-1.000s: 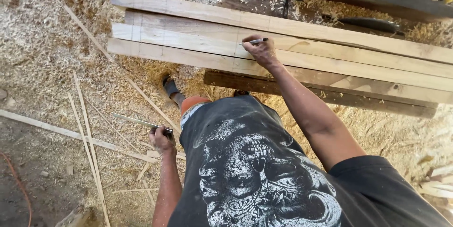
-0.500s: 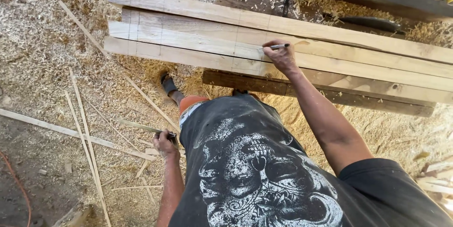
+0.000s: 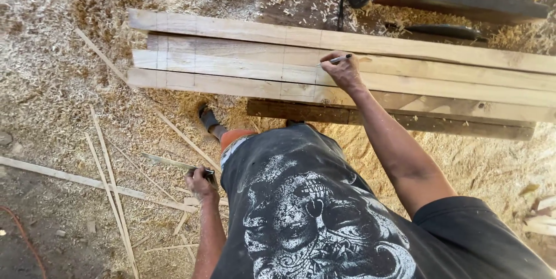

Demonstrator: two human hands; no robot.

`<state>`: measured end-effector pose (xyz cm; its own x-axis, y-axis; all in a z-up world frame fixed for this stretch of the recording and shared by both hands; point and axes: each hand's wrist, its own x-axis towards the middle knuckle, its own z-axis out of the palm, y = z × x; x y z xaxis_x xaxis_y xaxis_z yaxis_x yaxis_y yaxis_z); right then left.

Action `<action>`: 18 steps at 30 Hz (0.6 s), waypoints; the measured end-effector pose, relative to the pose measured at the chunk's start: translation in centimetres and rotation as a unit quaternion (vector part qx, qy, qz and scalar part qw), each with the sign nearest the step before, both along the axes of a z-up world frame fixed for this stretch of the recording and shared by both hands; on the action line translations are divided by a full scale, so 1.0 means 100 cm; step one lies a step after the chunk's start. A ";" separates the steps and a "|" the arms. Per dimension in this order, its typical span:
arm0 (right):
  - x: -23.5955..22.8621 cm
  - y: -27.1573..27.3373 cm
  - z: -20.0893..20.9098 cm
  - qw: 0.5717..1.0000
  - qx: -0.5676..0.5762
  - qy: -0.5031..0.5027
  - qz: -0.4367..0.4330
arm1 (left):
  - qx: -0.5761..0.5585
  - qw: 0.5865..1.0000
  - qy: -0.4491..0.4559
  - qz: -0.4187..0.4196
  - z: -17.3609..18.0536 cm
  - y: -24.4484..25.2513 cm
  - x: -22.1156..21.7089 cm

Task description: Marking wooden planks using a square, pencil, and tape measure to prepare for construction.

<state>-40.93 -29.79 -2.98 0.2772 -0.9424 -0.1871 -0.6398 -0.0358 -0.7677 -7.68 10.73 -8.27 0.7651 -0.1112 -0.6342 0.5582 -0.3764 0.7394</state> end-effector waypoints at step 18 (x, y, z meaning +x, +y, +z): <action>0.083 -0.035 -0.019 0.998 -0.022 -0.028 0.057 | -0.023 0.993 0.041 0.109 -0.002 0.039 -0.013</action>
